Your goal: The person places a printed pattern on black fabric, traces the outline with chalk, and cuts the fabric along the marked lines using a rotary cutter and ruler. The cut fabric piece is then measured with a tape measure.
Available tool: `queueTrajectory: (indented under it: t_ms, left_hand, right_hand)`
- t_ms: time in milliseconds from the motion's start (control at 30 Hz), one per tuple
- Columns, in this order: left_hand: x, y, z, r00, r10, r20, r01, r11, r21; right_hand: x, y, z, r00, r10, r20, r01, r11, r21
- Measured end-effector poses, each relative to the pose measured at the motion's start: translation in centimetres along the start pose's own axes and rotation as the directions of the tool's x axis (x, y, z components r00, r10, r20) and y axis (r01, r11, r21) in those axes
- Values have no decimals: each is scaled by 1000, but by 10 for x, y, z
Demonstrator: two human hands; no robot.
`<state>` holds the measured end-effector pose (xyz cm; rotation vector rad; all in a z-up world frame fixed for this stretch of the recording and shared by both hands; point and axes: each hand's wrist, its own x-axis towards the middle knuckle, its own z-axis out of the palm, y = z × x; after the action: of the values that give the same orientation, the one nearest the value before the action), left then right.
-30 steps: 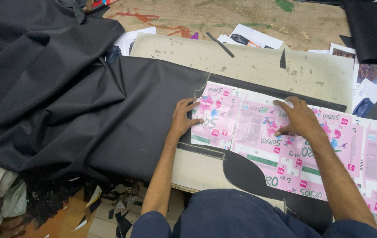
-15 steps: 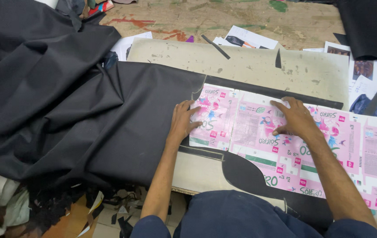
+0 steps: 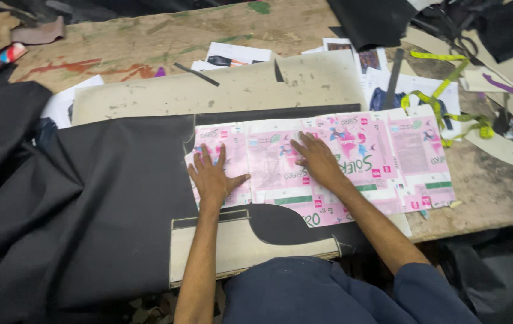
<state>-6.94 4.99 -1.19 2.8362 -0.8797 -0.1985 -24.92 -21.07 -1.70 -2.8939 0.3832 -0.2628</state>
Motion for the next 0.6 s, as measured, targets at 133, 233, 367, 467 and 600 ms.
queueTrajectory:
  t_ms: [133, 233, 367, 467, 600]
  left_hand:
    - [7, -1, 10, 1000, -1, 3, 1, 997, -79]
    - [10, -5, 23, 1000, -7, 20, 11, 983, -186]
    - [14, -8, 31, 1000, -18, 12, 20, 973, -229]
    - [12, -8, 35, 1000, -22, 13, 24, 973, -230]
    - [14, -10, 35, 999, -34, 0, 33, 980, -196]
  right_hand:
    - [-41, -12, 4, 997, 59, -54, -61, 997, -36]
    - [-71, -13, -10, 994, 106, -18, -106, 994, 21]
    - [-89, -1, -22, 984, 180, 0, -179, 982, -63]
    - [-106, 26, -14, 975, 213, -63, -214, 977, -7]
    - [-163, 99, -21, 824, 340, -454, -381, 925, 2]
